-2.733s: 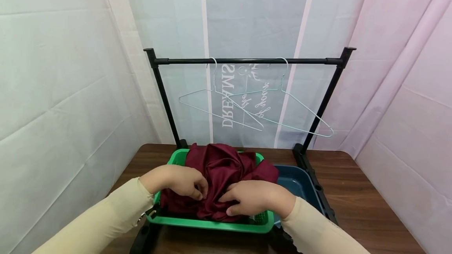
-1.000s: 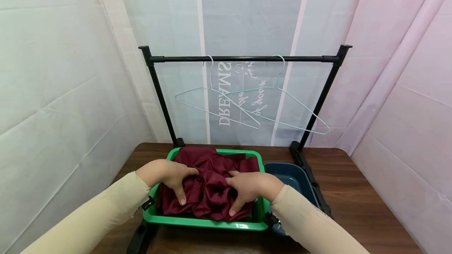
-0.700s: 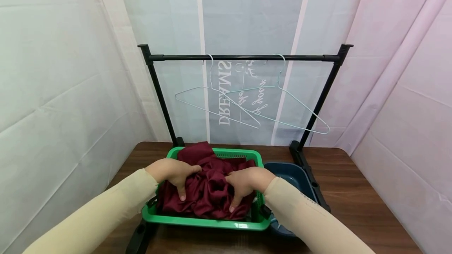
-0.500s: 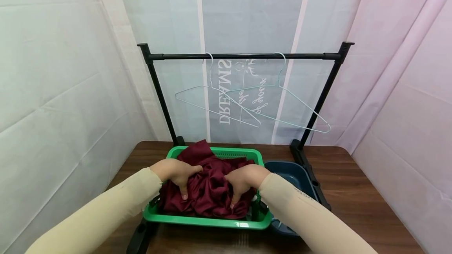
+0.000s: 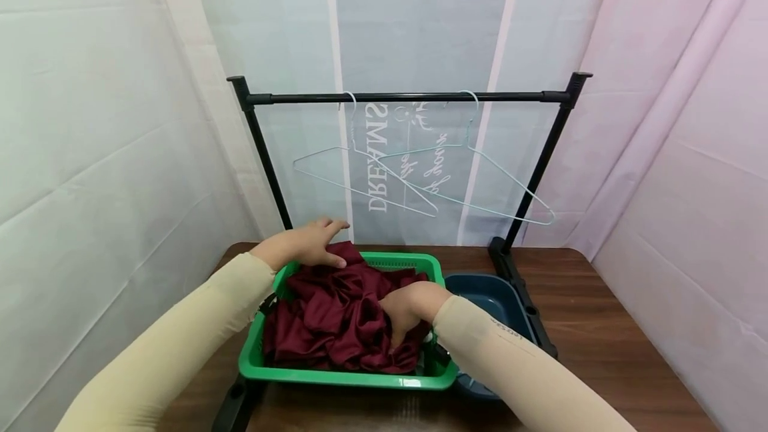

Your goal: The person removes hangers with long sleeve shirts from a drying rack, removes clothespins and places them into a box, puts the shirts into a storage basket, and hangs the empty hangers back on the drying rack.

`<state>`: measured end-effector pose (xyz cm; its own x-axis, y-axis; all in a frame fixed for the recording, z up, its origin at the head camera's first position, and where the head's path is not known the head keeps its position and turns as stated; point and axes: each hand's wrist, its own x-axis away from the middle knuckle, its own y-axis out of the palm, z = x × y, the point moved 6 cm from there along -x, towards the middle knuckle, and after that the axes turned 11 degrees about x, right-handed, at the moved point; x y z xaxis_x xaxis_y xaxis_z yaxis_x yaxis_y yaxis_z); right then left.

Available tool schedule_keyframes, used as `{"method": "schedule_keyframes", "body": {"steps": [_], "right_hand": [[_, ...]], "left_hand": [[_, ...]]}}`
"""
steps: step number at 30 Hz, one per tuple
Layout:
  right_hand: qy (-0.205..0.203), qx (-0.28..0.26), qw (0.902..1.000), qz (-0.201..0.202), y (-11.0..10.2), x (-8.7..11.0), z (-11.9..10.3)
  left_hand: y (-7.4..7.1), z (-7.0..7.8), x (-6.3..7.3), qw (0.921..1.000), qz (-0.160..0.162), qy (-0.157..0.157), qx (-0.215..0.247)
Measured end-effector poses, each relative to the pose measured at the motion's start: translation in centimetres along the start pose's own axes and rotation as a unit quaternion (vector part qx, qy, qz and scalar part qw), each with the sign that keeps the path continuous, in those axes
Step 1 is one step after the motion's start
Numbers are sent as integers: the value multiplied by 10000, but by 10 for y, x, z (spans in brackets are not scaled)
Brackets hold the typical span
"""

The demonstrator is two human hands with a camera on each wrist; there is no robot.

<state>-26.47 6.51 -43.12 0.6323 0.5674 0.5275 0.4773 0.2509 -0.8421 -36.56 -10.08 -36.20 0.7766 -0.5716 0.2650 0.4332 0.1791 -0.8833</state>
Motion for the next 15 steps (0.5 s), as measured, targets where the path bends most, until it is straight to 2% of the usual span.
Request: {"method": "schedule_keyframes", "body": {"steps": [5, 7, 10, 13, 15], "right_hand": [[-97, -47, 9999, 33, -1, -1, -3], [-85, -69, 9999, 31, 0, -2, -3], [6, -81, 10000, 29, 0, -1, -2], [125, -108, 9999, 35, 0, 1, -1], [170, -154, 9997, 25, 0, 1, 0]], "left_hand": [[21, -14, -12, 9999, -113, 107, -17], [27, -16, -16, 9996, -13, 266, -67], [29, -15, -19, 9967, 384, 681, -213], [27, -11, -17, 9881, 925, 1185, -317], [26, -7, -15, 9829, 1117, 1441, -256]]}}
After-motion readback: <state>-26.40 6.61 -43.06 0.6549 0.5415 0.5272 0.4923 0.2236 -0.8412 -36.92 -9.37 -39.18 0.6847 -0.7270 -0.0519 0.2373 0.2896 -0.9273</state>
